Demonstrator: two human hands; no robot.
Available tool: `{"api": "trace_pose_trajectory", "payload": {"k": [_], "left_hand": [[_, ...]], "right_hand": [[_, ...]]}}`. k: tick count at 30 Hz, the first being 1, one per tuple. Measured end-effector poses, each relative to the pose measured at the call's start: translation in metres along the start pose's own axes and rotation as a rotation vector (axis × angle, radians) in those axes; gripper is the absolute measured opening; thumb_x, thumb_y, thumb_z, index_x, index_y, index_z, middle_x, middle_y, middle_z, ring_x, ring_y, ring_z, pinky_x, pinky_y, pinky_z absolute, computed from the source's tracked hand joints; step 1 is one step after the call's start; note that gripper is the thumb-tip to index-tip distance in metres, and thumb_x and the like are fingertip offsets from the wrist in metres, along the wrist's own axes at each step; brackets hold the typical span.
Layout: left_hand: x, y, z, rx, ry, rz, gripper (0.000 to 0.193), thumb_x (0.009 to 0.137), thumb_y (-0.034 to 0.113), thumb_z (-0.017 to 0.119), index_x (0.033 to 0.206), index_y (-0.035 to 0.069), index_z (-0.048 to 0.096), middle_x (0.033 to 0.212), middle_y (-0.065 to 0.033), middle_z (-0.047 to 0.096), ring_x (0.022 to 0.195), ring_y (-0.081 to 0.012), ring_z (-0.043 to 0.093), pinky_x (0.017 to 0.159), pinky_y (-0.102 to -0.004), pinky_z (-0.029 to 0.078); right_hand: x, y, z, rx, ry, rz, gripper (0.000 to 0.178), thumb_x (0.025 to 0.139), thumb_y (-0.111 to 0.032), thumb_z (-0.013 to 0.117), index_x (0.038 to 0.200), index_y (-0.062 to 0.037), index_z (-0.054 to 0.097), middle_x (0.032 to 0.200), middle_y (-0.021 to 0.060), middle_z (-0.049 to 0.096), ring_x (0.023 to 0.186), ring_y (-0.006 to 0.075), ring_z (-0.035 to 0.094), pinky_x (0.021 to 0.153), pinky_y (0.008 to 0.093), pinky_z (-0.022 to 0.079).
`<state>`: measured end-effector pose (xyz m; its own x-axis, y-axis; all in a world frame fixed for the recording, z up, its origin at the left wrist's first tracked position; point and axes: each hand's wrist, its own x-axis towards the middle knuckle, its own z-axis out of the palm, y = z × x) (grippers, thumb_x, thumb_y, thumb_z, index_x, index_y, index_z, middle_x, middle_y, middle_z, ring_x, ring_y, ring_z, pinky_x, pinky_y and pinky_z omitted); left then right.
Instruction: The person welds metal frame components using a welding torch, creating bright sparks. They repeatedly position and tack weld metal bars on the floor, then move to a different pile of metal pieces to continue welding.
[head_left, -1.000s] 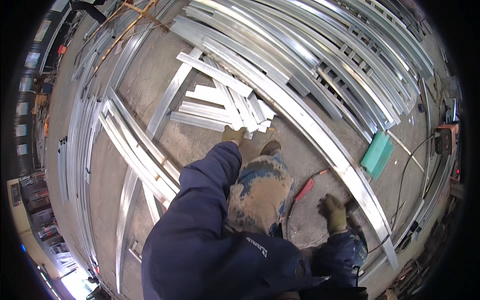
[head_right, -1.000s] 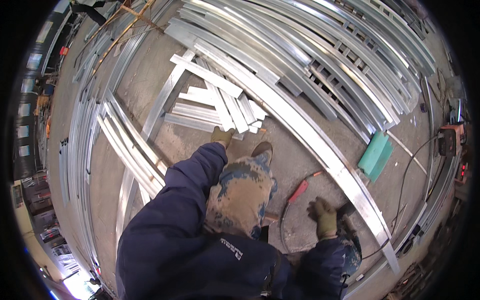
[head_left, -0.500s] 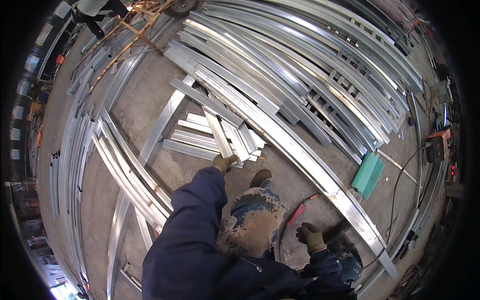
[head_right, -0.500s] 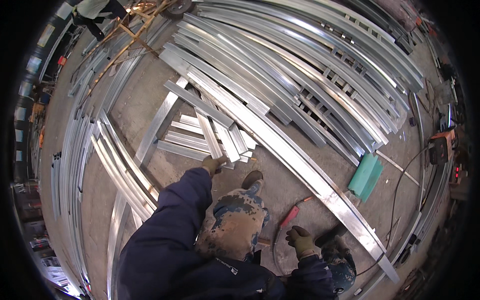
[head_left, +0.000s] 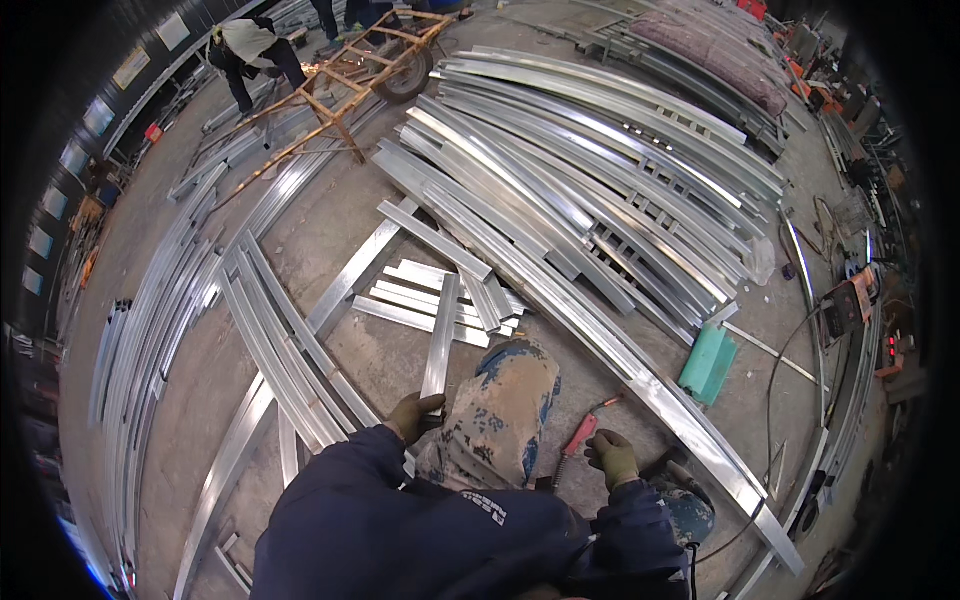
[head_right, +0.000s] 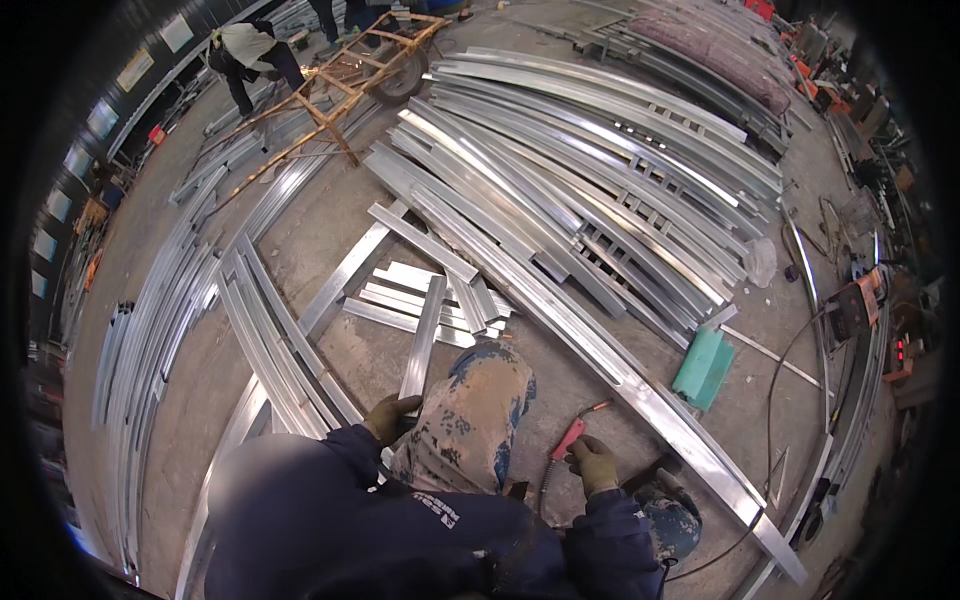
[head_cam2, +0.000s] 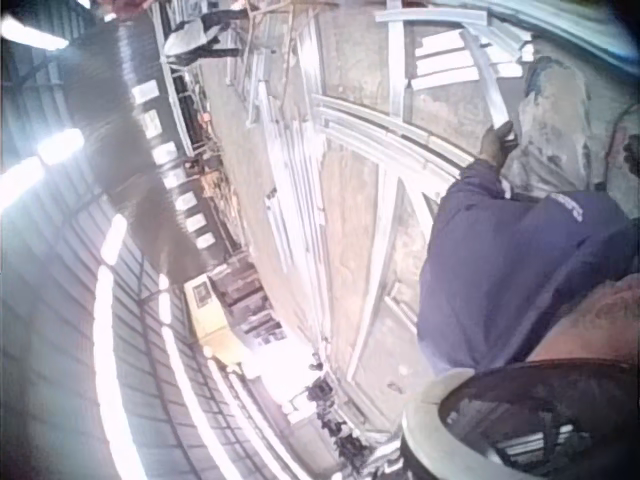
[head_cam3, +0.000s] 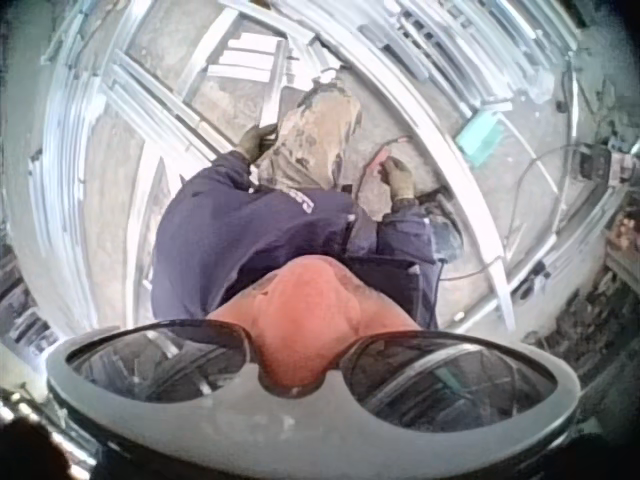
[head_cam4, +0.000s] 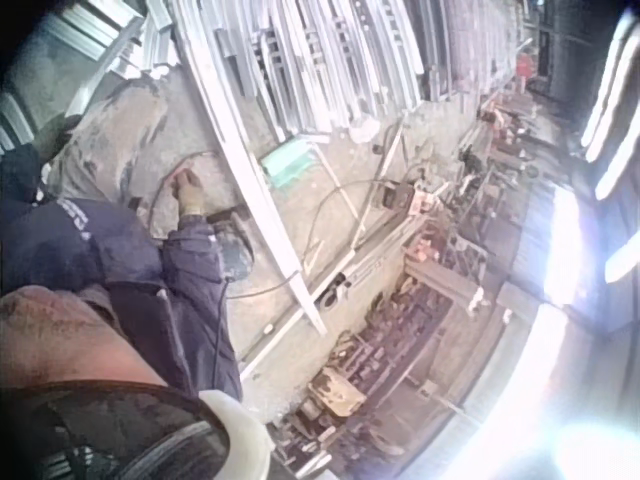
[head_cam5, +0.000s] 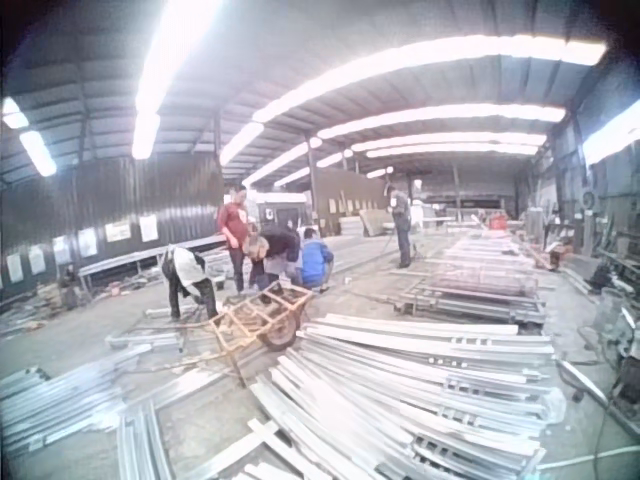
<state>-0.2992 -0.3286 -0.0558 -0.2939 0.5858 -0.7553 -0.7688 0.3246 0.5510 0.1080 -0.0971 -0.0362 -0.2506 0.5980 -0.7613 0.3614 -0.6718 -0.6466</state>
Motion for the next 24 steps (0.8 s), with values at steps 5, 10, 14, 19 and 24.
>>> {"api": "trace_pose_trajectory", "payload": {"k": [5,10,14,19,24], "left_hand": [[-0.057,0.026,0.016,0.215,0.001,0.206,0.051,0.087,0.015,0.083,0.13,-0.002,0.062,0.109,-0.0104,0.073,0.09,-0.0229,0.072,0.081,-0.0363,0.058],[-0.095,0.089,0.055,0.5,-0.013,0.358,0.053,0.085,0.015,0.086,0.129,-0.005,0.064,0.107,-0.0099,0.074,0.094,-0.0197,0.07,0.084,-0.0331,0.056],[-0.118,0.136,0.114,0.746,-0.152,0.503,0.05,0.087,0.018,0.084,0.127,-0.006,0.066,0.111,-0.0105,0.074,0.096,-0.0175,0.068,0.088,-0.0314,0.054],[-0.147,0.142,0.226,0.749,-0.418,0.366,0.064,0.087,0.022,0.083,0.138,-0.009,0.059,0.118,-0.0127,0.071,0.101,-0.021,0.069,0.093,-0.0326,0.055],[-0.132,0.108,0.283,0.896,-0.637,0.168,0.056,0.09,0.023,0.081,0.135,-0.006,0.063,0.108,-0.0113,0.074,0.09,-0.0183,0.07,0.083,-0.0291,0.055]], "right_hand": [[-0.015,-0.013,-0.01,0.071,0.027,-0.112,0.046,0.098,-0.027,0.07,0.135,-0.002,0.063,0.11,0.0093,0.075,0.085,0.0204,0.073,0.07,0.0319,0.059],[-0.023,-0.039,-0.009,-0.051,0.062,-0.328,0.045,0.095,-0.022,0.073,0.134,-0.0012,0.066,0.106,0.0082,0.075,0.084,0.0166,0.071,0.072,0.0314,0.058],[-0.053,-0.08,0.003,-0.087,0.156,-0.694,0.056,0.093,-0.026,0.074,0.141,0.0005,0.061,0.116,0.0123,0.073,0.096,0.0196,0.068,0.088,0.0327,0.055],[-0.118,-0.142,0.005,-0.6,0.42,-1.219,0.075,0.085,-0.025,0.08,0.154,-0.0186,0.052,0.147,0.0177,0.058,0.136,0.0369,0.056,0.109,0.0415,0.049],[-0.14,-0.155,-0.003,-1.02,0.527,-1.224,0.085,0.079,-0.029,0.083,0.157,-0.0234,0.047,0.162,0.0149,0.044,0.149,0.0415,0.038,0.12,0.0568,0.033]]}}
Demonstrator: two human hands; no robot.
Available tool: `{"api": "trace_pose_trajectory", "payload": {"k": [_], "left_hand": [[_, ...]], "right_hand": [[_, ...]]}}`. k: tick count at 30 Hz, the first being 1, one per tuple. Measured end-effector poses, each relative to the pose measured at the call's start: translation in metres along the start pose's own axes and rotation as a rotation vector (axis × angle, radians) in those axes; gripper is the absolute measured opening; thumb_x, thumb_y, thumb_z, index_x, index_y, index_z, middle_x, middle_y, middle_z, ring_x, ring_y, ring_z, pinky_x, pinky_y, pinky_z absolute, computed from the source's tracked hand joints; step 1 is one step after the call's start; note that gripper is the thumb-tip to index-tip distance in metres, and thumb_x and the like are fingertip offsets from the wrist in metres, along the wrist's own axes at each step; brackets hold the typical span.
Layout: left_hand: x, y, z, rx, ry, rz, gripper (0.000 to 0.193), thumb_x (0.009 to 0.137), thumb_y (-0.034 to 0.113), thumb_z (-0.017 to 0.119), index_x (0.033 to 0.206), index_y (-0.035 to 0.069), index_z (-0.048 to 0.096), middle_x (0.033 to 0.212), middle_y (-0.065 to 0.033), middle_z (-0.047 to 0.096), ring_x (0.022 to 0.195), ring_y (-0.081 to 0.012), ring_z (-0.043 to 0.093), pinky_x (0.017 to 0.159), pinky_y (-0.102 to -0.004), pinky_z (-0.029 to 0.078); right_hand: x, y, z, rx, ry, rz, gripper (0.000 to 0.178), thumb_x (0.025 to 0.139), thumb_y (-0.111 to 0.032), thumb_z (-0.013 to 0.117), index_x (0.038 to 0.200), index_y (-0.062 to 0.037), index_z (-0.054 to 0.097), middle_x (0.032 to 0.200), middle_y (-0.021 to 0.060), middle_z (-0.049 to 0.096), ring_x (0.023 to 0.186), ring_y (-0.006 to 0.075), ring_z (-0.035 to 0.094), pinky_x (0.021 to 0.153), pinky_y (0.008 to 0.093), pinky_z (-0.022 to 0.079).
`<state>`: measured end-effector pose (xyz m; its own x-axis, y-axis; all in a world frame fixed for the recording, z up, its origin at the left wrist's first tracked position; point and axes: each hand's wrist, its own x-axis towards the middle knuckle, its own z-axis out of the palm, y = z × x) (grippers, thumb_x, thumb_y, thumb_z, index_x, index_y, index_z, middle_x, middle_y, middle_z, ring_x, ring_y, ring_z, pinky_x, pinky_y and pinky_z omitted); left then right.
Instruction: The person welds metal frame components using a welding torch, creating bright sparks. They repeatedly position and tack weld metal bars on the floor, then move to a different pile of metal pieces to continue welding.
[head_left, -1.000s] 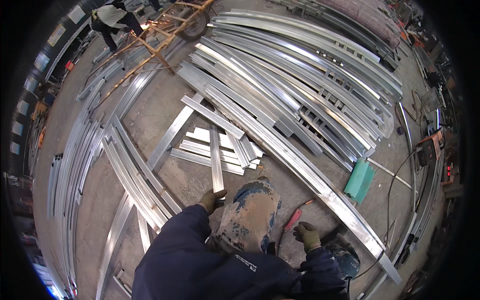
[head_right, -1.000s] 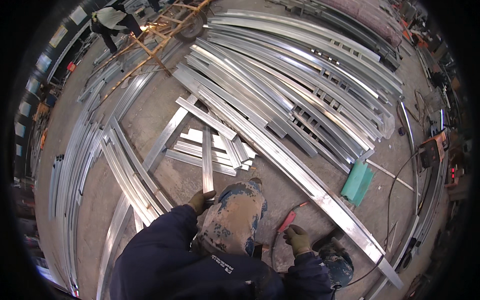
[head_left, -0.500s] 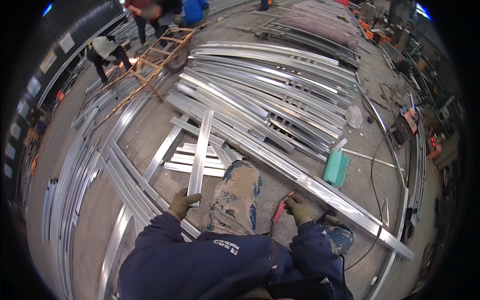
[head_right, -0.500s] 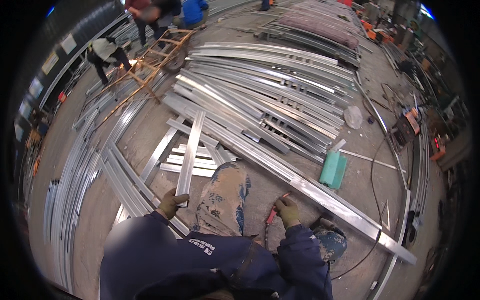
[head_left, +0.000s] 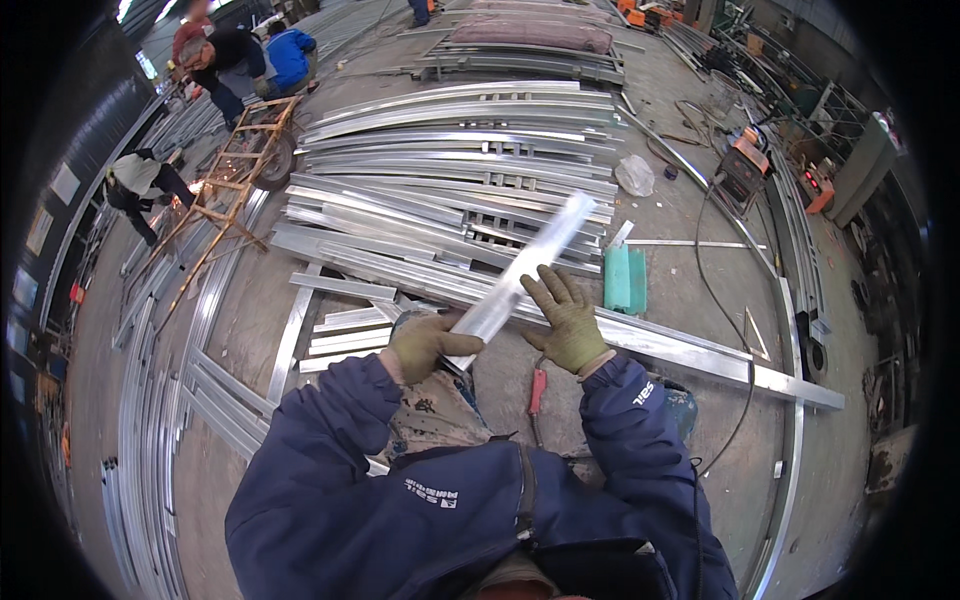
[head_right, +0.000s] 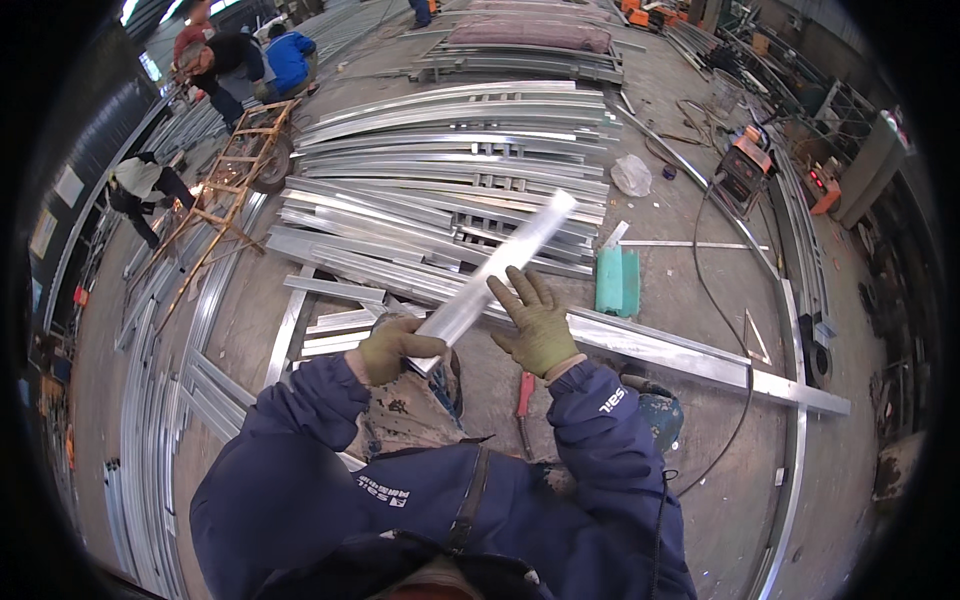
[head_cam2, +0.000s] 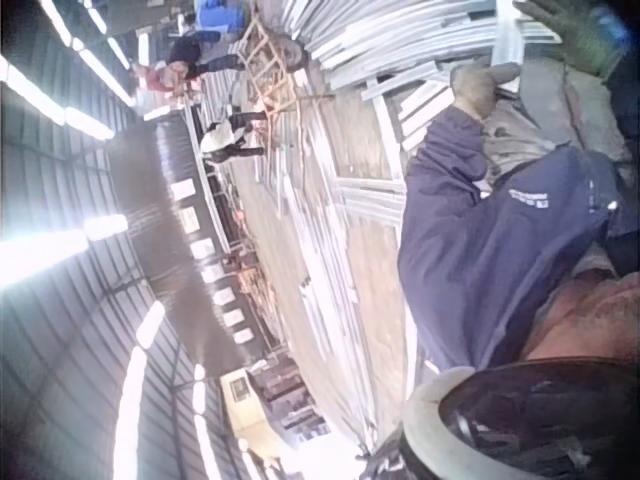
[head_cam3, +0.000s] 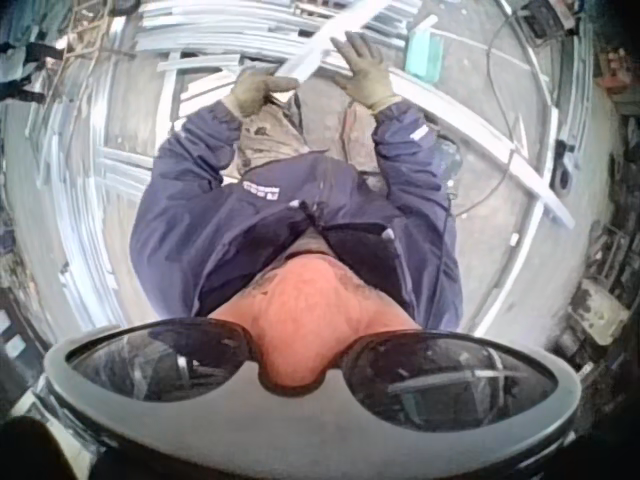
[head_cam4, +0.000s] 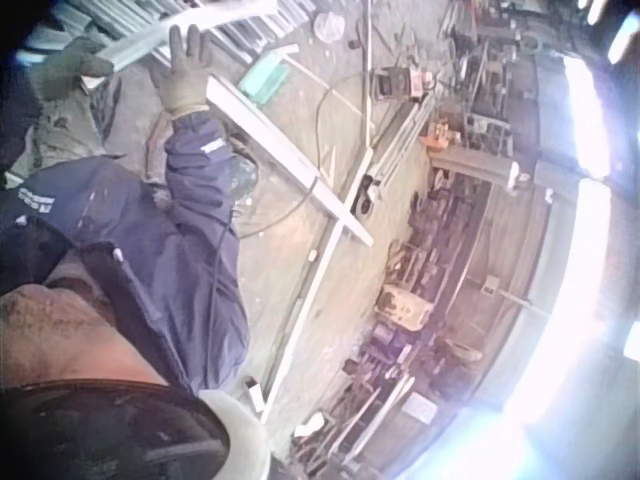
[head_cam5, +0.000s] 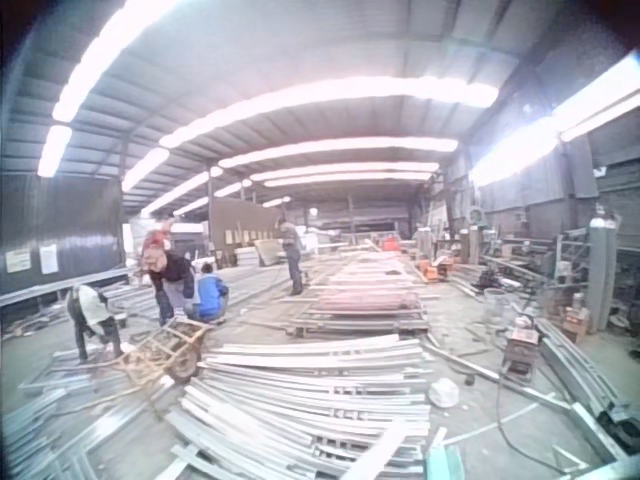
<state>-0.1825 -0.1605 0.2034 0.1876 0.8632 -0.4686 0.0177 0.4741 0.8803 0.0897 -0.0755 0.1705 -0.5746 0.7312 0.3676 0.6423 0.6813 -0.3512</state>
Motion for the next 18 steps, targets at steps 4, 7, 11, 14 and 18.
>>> {"api": "trace_pose_trajectory", "payload": {"k": [4,7,11,14,18], "left_hand": [[0.016,0.0,0.043,-0.056,-0.181,-0.236,0.058,0.086,0.019,0.086,0.134,-0.005,0.065,0.103,-0.0086,0.074,0.085,-0.0156,0.069,0.076,-0.0271,0.054],[0.042,-0.022,0.043,0.117,-0.343,-0.301,0.057,0.084,0.019,0.088,0.131,-0.005,0.067,0.102,-0.0062,0.073,0.085,-0.014,0.068,0.074,-0.0276,0.052],[0.07,-0.03,0.047,0.245,-0.437,-0.429,0.052,0.083,0.022,0.09,0.125,-0.004,0.071,0.104,-0.0053,0.074,0.091,-0.0144,0.067,0.077,-0.0277,0.052],[0.11,-0.045,0.042,0.232,-0.508,-0.46,0.055,0.083,0.025,0.09,0.127,-0.002,0.071,0.109,-0.0049,0.075,0.096,-0.0135,0.066,0.078,-0.0274,0.052],[0.175,-0.041,0.032,0.339,-0.375,-0.328,0.067,0.086,0.033,0.087,0.139,0.0,0.063,0.115,-0.0075,0.074,0.104,-0.0172,0.067,0.083,-0.0315,0.056]], "right_hand": [[-0.026,0.04,-0.007,-0.172,-0.166,-0.064,0.085,0.075,-0.036,0.086,0.151,-0.0243,0.051,0.157,0.0098,0.049,0.147,0.0408,0.041,0.12,0.0602,0.03],[-0.055,0.066,-0.001,-0.02,-0.397,-0.038,0.084,0.073,-0.042,0.088,0.148,-0.0235,0.054,0.145,0.008,0.06,0.14,0.0345,0.051,0.12,0.0583,0.032],[-0.1,0.09,0.029,0.011,-0.496,0.039,0.087,0.076,-0.04,0.088,0.153,-0.0246,0.05,0.145,0.0099,0.061,0.137,0.0358,0.054,0.117,0.0549,0.037],[-0.105,0.104,0.051,0.044,-0.481,0.112,0.092,0.079,-0.037,0.086,0.16,-0.0238,0.044,0.144,0.0129,0.06,0.134,0.0383,0.055,0.111,0.0526,0.042],[-0.098,0.149,0.062,-0.058,-0.48,0.255,0.08,0.081,-0.037,0.084,0.152,-0.0225,0.051,0.138,0.0158,0.063,0.125,0.0391,0.06,0.106,0.0523,0.044]]}}
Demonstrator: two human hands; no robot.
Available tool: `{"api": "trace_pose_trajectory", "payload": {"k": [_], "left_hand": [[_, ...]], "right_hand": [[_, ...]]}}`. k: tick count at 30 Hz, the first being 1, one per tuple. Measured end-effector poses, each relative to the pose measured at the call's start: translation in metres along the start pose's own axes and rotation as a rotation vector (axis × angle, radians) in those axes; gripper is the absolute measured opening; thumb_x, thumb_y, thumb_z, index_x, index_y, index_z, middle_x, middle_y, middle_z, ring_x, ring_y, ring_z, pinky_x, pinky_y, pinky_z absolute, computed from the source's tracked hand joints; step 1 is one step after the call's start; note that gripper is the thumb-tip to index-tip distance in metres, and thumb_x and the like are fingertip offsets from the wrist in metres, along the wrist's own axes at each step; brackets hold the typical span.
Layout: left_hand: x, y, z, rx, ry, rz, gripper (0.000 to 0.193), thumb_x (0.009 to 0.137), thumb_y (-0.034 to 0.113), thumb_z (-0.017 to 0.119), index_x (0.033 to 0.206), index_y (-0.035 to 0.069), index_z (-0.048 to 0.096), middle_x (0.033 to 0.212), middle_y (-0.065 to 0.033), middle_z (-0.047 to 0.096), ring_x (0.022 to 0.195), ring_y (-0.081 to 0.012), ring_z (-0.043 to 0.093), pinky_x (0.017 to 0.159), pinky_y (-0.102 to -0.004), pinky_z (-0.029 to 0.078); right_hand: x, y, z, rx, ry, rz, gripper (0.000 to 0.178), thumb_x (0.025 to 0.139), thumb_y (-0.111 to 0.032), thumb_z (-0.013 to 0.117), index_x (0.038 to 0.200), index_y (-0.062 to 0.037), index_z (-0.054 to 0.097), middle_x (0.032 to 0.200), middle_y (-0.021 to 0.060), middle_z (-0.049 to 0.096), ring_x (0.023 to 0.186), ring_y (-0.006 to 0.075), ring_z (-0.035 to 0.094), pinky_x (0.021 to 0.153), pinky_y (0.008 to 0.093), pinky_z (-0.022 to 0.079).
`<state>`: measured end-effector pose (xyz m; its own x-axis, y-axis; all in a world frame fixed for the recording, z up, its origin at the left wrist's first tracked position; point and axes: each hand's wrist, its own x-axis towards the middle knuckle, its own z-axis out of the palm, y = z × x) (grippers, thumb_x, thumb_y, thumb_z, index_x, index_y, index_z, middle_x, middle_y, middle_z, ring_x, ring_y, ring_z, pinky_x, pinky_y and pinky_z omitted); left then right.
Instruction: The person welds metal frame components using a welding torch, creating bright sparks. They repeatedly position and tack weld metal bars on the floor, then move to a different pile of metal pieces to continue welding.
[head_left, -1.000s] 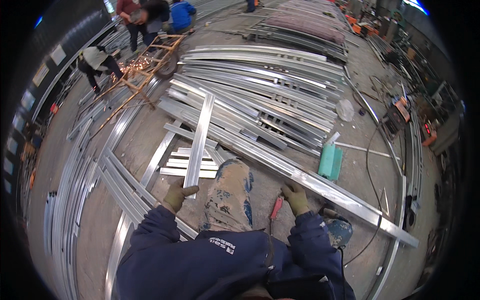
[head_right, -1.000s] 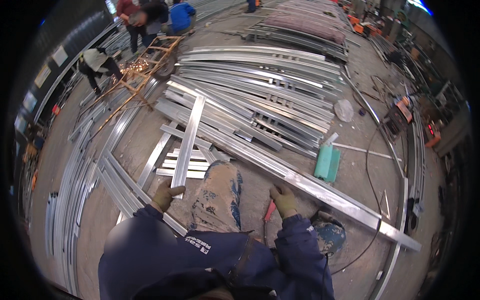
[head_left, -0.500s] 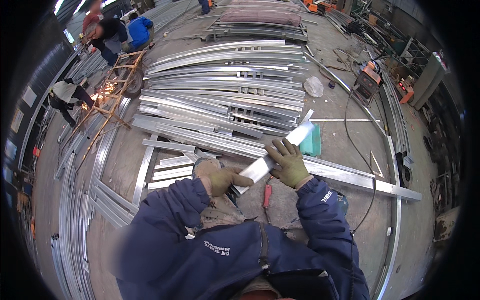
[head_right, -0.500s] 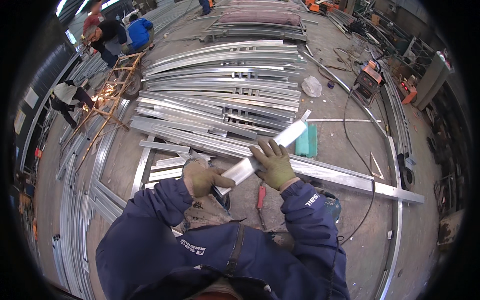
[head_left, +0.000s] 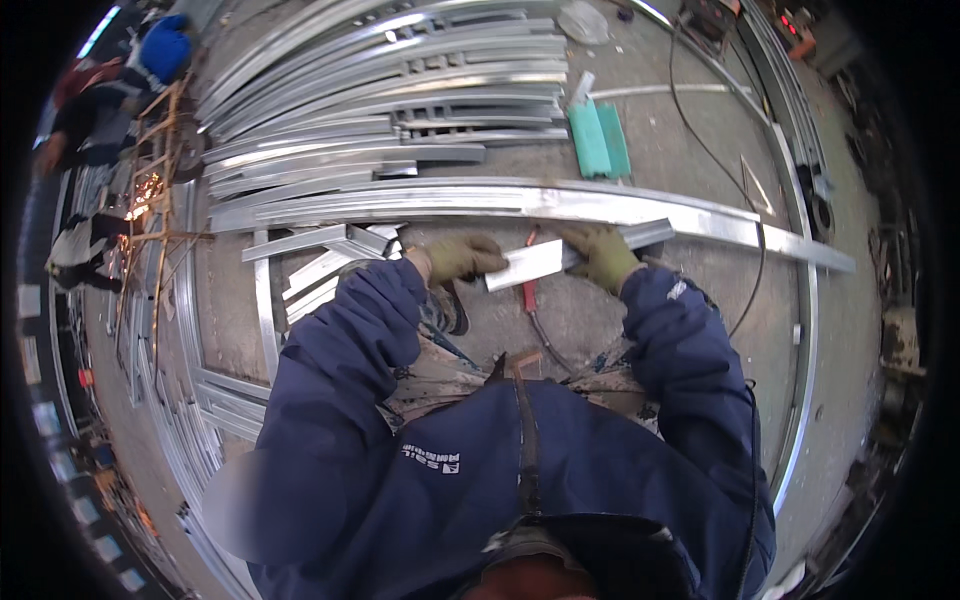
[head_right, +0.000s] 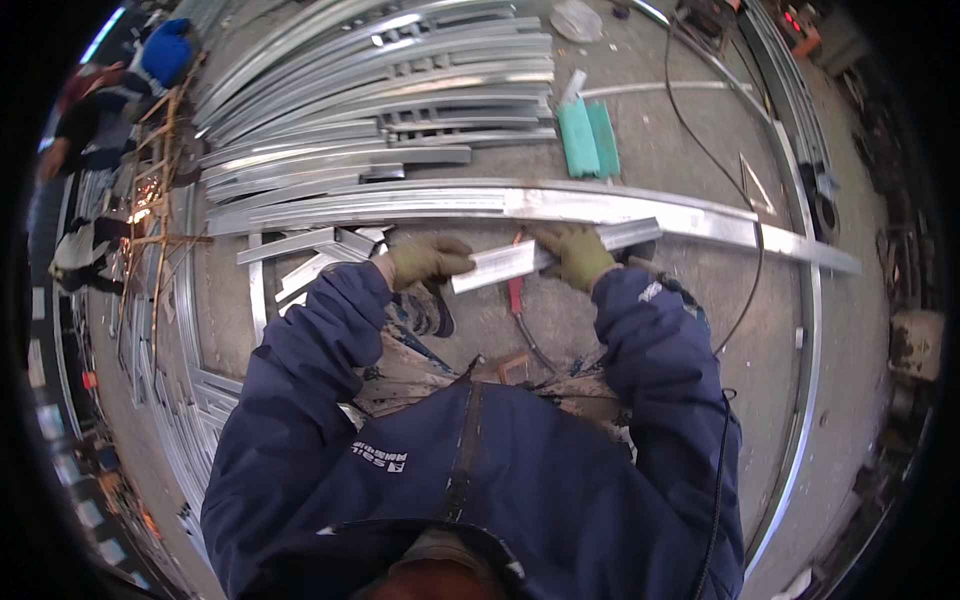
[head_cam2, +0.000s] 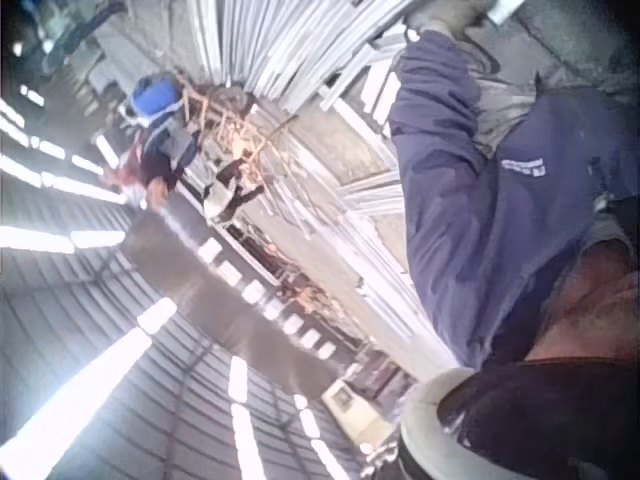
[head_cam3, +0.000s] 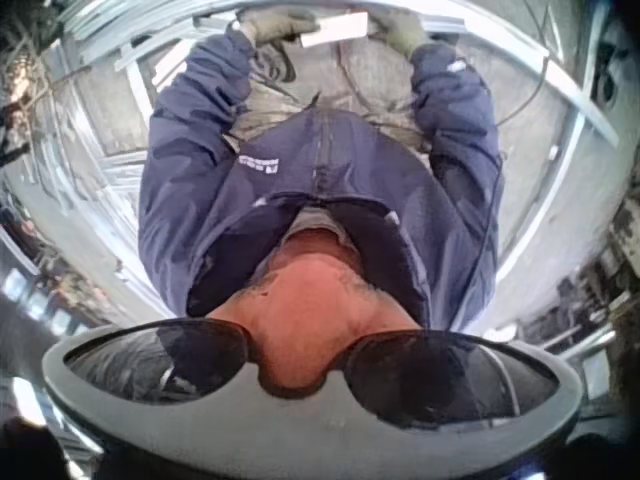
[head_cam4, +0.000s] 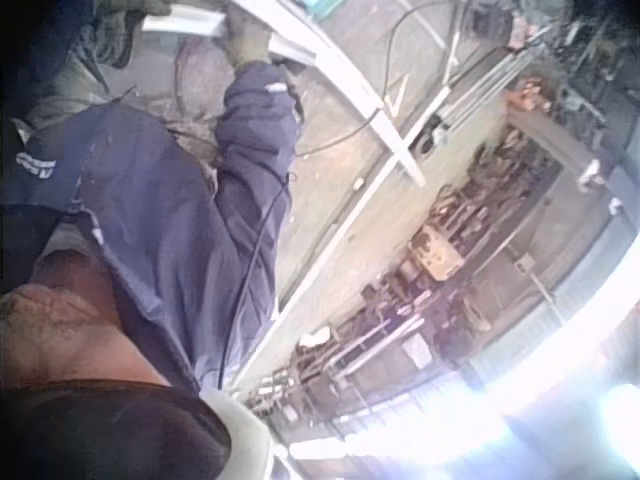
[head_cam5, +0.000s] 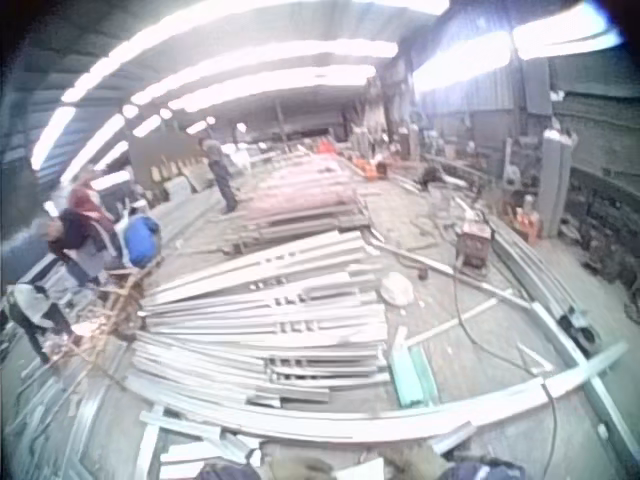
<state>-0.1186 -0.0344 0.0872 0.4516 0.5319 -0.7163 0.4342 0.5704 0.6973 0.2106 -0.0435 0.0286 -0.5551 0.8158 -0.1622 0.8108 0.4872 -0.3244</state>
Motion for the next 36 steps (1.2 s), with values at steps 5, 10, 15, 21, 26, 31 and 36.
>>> {"api": "trace_pose_trajectory", "payload": {"k": [5,10,15,21,26,31,36], "left_hand": [[0.061,-0.017,-0.061,0.508,0.36,-0.054,0.084,0.088,0.039,0.083,0.153,-0.001,0.048,0.148,-0.0226,0.057,0.127,-0.0325,0.063,0.098,-0.035,0.056],[0.112,-0.037,-0.084,0.988,0.55,-0.099,0.098,0.076,0.043,0.085,0.159,0.014,0.043,0.16,-0.0174,0.046,0.149,-0.0394,0.041,0.121,-0.0448,0.038],[0.16,-0.051,-0.105,1.289,0.534,-0.091,0.105,0.072,0.04,0.089,0.162,0.021,0.036,0.166,-0.0134,0.038,0.153,-0.0398,0.033,0.12,-0.0514,0.038],[0.188,-0.072,-0.138,1.349,0.547,0.031,0.099,0.076,0.038,0.089,0.16,0.026,0.038,0.162,-0.0096,0.042,0.152,-0.0363,0.036,0.122,-0.0525,0.033],[0.196,-0.076,-0.15,1.383,0.513,0.147,0.078,0.083,0.031,0.083,0.153,0.024,0.048,0.156,-0.0079,0.049,0.147,-0.0336,0.042,0.121,-0.0539,0.033],[0.2,-0.086,-0.152,1.343,0.531,0.236,0.076,0.083,0.029,0.082,0.151,0.023,0.049,0.155,-0.0074,0.049,0.147,-0.0332,0.042,0.121,-0.0549,0.032],[0.211,-0.075,-0.14,1.34,0.476,0.266,0.073,0.083,0.028,0.082,0.149,0.018,0.052,0.158,-0.0062,0.047,0.147,-0.0328,0.042,0.122,-0.0548,0.032]], "right_hand": [[0.019,0.075,0.037,-0.165,-0.021,0.297,0.078,0.082,-0.032,0.083,0.153,-0.0235,0.05,0.144,0.0072,0.061,0.134,0.0298,0.057,0.117,0.0486,0.039],[0.031,0.109,0.051,-0.238,-0.117,0.472,0.073,0.085,-0.015,0.077,0.152,-0.0259,0.051,0.146,0.0053,0.061,0.139,0.0291,0.054,0.118,0.0491,0.038],[0.046,0.143,0.076,-0.347,-0.055,0.493,0.069,0.087,-0.014,0.075,0.151,-0.0257,0.052,0.145,0.0065,0.062,0.138,0.0297,0.055,0.117,0.0506,0.039],[0.052,0.172,0.094,-0.297,0.04,0.516,0.064,0.086,-0.014,0.076,0.146,-0.0256,0.057,0.14,0.0045,0.063,0.137,0.0285,0.055,0.117,0.0515,0.039],[0.055,0.172,0.087,-0.215,0.027,0.549,0.07,0.078,-0.019,0.085,0.143,-0.0246,0.059,0.14,0.0026,0.062,0.138,0.0292,0.053,0.119,0.0515,0.038],[0.051,0.17,0.096,-0.077,0.153,0.572,0.074,0.077,-0.021,0.088,0.145,-0.0273,0.06,0.151,0.0038,0.056,0.145,0.0312,0.046,0.123,0.0518,0.032],[0.044,0.196,0.102,0.005,0.245,0.629,0.074,0.075,-0.02,0.089,0.142,-0.0324,0.062,0.156,0.0031,0.053,0.149,0.0307,0.042,0.125,0.0505,0.029]]}}
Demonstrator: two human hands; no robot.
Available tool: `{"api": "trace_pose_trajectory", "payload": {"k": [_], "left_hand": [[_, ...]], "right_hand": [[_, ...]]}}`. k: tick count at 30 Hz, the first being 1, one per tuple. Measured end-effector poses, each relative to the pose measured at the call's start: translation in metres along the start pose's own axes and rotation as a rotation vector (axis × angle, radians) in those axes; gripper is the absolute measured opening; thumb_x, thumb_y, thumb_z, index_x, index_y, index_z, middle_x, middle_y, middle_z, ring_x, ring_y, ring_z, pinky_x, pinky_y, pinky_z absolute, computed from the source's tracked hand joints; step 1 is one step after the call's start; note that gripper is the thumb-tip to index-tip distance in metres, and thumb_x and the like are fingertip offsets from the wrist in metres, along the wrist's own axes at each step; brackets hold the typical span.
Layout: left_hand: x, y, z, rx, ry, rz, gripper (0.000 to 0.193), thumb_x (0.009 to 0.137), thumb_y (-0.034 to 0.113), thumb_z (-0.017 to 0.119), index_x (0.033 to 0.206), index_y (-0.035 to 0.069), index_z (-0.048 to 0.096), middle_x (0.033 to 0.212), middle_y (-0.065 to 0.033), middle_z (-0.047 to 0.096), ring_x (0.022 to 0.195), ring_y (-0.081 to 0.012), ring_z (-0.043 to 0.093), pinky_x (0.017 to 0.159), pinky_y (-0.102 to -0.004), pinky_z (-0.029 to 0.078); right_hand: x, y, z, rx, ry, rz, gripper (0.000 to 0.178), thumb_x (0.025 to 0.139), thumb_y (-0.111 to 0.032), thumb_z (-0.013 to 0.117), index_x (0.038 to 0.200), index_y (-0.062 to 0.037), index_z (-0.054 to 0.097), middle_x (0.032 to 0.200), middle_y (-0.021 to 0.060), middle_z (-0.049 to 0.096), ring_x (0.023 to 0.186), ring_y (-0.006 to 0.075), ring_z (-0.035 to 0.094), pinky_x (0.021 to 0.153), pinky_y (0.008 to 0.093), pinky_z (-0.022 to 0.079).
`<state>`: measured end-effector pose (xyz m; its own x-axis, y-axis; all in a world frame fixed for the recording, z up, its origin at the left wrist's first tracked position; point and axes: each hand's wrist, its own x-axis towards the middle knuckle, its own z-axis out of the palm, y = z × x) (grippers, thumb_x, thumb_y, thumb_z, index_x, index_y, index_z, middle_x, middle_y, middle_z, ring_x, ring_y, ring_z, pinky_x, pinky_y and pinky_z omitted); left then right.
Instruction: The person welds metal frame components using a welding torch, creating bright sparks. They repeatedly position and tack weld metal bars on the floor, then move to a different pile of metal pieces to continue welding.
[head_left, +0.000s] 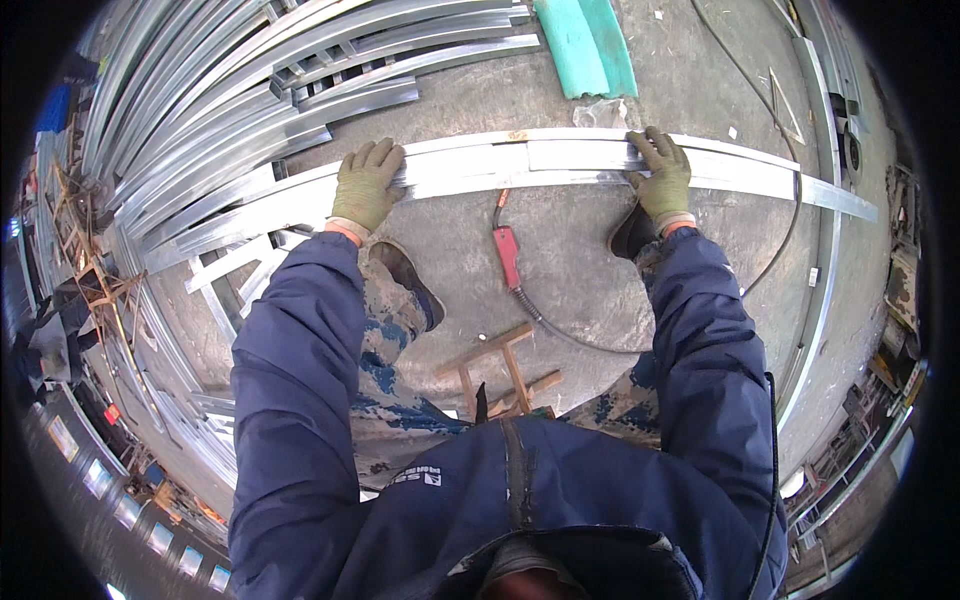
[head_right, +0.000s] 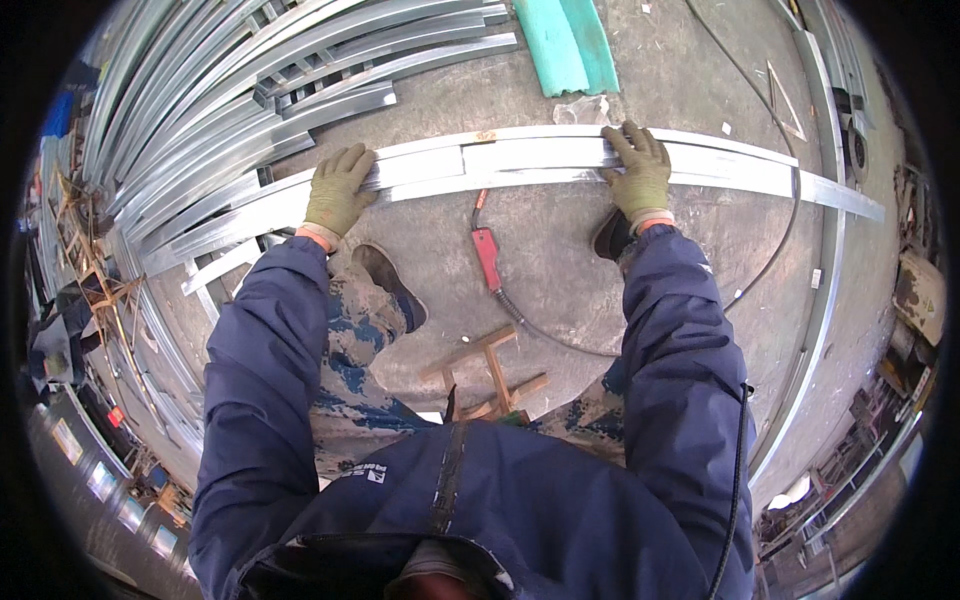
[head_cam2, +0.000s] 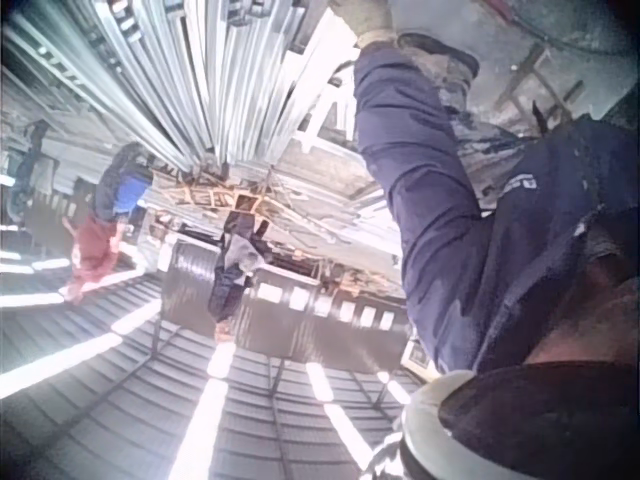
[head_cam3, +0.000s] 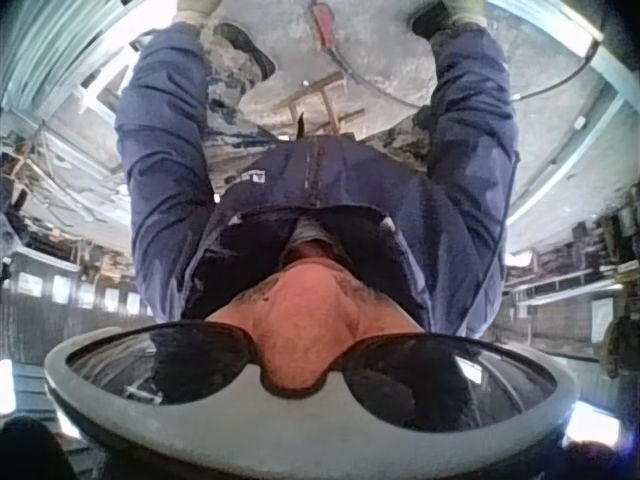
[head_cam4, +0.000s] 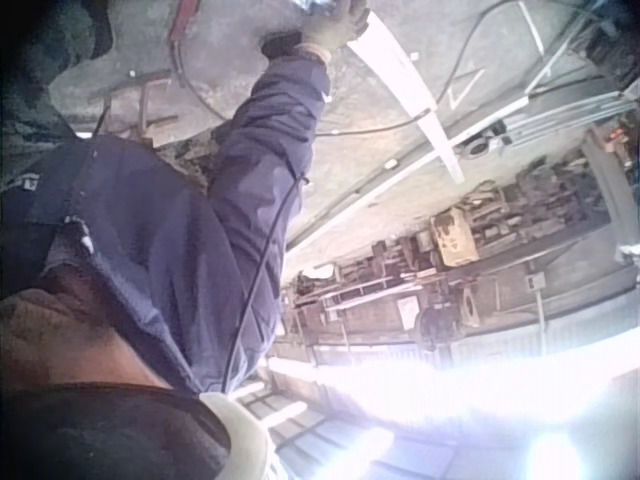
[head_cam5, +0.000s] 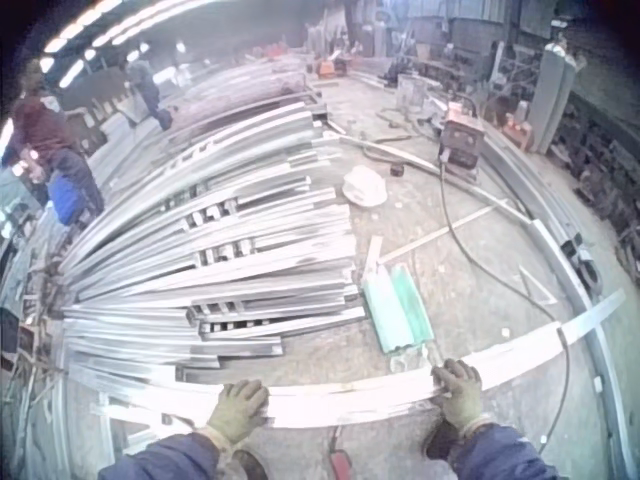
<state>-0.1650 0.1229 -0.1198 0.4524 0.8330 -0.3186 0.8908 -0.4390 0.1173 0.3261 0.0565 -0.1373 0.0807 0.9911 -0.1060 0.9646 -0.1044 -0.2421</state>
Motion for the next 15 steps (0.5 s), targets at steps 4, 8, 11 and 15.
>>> {"api": "trace_pose_trajectory", "payload": {"k": [4,8,11,15], "left_hand": [[0.009,0.022,0.004,-0.006,0.041,0.046,0.075,0.083,0.032,0.082,0.15,0.018,0.051,0.158,-0.0063,0.048,0.148,-0.0319,0.042,0.122,-0.0542,0.032],[0.014,0.025,0.01,-0.013,0.074,0.112,0.074,0.085,0.034,0.08,0.151,0.018,0.051,0.157,-0.0071,0.048,0.148,-0.0321,0.041,0.123,-0.0535,0.031],[0.015,0.026,0.009,-0.026,0.067,0.12,0.072,0.087,0.036,0.079,0.151,0.018,0.05,0.158,-0.0086,0.048,0.149,-0.0326,0.041,0.123,-0.0534,0.031],[0.03,0.041,0.008,-0.037,0.096,0.191,0.074,0.088,0.044,0.078,0.15,0.015,0.051,0.155,-0.0113,0.05,0.146,-0.0343,0.044,0.121,-0.0534,0.033]], "right_hand": [[0.005,0.021,-0.001,0.007,0.013,0.076,0.073,0.075,-0.013,0.085,0.141,-0.0334,0.063,0.154,0.0012,0.055,0.148,0.0292,0.043,0.126,0.0502,0.028],[0.017,0.036,0.004,0.119,-0.011,0.052,0.062,0.079,-0.017,0.079,0.139,-0.0253,0.065,0.149,0.0039,0.06,0.147,0.0308,0.045,0.125,0.0488,0.028],[0.027,0.003,0.009,0.352,-0.014,-0.056,0.053,0.089,-0.04,0.071,0.137,-0.0178,0.067,0.146,0.0055,0.063,0.145,0.0329,0.048,0.124,0.057,0.025],[0.027,-0.028,0.038,-0.011,0.185,-0.01,0.051,0.1,-0.054,0.059,0.135,-0.0177,0.069,0.147,0.0072,0.063,0.142,0.0351,0.05,0.123,0.0598,0.025]]}}
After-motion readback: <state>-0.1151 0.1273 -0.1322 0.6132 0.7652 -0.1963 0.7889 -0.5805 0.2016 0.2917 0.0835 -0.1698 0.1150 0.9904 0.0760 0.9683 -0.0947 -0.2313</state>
